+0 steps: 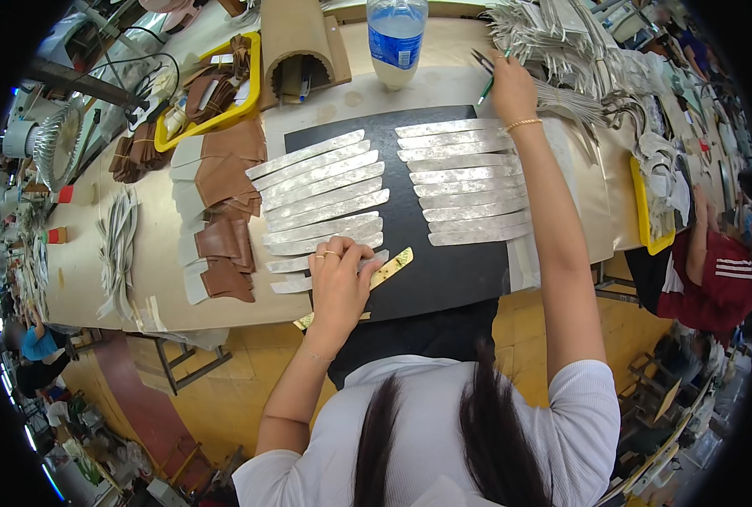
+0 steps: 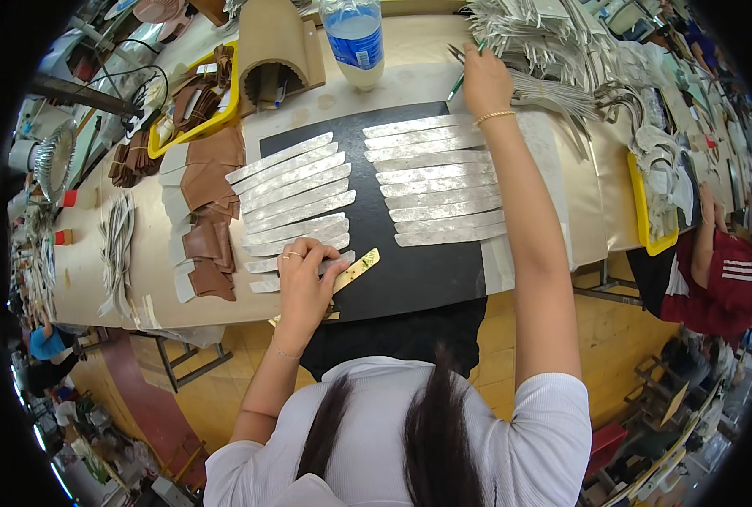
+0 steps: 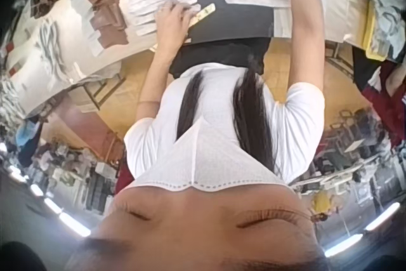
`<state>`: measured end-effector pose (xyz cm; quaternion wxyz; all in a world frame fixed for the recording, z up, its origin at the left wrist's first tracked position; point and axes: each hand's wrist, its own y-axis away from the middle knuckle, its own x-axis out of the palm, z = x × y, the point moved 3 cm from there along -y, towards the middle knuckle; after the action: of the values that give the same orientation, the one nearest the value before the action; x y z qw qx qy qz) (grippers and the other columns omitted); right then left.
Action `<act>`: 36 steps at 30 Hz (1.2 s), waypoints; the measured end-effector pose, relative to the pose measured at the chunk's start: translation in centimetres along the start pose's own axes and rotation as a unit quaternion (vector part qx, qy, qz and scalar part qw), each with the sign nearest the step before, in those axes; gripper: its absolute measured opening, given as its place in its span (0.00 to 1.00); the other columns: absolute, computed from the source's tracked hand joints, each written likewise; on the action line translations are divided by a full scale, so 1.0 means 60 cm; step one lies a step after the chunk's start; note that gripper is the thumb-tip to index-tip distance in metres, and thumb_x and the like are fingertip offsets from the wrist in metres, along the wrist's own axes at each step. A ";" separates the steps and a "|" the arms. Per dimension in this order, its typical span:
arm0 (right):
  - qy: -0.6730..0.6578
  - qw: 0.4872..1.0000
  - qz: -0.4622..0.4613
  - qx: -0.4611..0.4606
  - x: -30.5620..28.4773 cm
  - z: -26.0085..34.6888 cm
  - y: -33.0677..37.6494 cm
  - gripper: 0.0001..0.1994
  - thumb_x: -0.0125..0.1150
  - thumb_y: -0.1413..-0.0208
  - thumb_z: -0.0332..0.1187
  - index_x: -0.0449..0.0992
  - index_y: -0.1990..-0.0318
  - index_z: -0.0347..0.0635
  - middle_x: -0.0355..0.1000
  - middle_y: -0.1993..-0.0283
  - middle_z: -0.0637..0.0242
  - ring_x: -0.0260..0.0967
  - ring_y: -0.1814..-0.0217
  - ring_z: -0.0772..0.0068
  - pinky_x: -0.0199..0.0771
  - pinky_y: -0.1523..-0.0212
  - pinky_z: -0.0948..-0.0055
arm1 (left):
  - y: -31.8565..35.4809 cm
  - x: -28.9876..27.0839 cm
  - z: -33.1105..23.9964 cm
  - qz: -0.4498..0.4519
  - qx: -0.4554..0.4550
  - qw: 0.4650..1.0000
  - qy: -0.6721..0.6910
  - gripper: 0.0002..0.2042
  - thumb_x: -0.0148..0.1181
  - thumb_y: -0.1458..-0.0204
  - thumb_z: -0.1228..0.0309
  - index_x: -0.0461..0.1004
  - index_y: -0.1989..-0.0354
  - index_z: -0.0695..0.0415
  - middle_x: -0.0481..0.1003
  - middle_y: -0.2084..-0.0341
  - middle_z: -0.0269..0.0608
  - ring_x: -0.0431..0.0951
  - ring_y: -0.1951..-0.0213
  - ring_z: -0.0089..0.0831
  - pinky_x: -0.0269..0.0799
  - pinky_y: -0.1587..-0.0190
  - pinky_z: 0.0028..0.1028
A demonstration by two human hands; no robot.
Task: The person handles white fabric strips, folding and arranging them on a table. They then use a ruler and pencil to mark measurements on the fabric pieces. The person also picks up and places brown fabric pieces into a yellow container.
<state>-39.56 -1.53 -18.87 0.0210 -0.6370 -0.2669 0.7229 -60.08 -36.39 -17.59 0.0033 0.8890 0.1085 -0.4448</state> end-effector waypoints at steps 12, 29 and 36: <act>-0.711 0.669 0.127 0.174 -0.195 0.082 0.223 0.16 0.49 0.32 0.32 0.69 0.40 0.37 0.66 0.62 0.73 0.59 0.64 0.84 0.62 0.62 0.83 | -0.016 -0.076 0.024 0.123 -0.200 0.904 0.358 0.08 0.67 0.47 0.71 0.80 0.64 0.64 0.77 0.70 0.36 0.74 0.67 0.23 0.70 0.60 0.24; -0.581 0.758 0.297 -0.005 -0.240 0.264 0.325 0.12 0.70 0.47 0.29 0.80 0.55 0.39 0.73 0.67 0.66 0.66 0.66 0.75 0.67 0.57 0.77 | -0.010 -0.131 0.021 0.128 -0.098 0.905 0.394 0.08 0.65 0.46 0.71 0.80 0.63 0.62 0.74 0.70 0.36 0.72 0.65 0.25 0.67 0.60 0.24; -0.580 0.767 0.276 -0.005 -0.240 0.267 0.328 0.13 0.72 0.49 0.31 0.81 0.56 0.39 0.70 0.71 0.67 0.64 0.72 0.77 0.67 0.67 0.78 | -0.012 -0.139 0.014 0.108 -0.090 0.919 0.369 0.07 0.67 0.48 0.71 0.81 0.64 0.61 0.74 0.73 0.36 0.72 0.66 0.28 0.66 0.61 0.26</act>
<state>-45.68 -29.45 -13.14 -0.3411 -0.1432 -0.0449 0.9280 -65.71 -37.35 -11.43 0.0915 0.9923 0.0447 -0.0702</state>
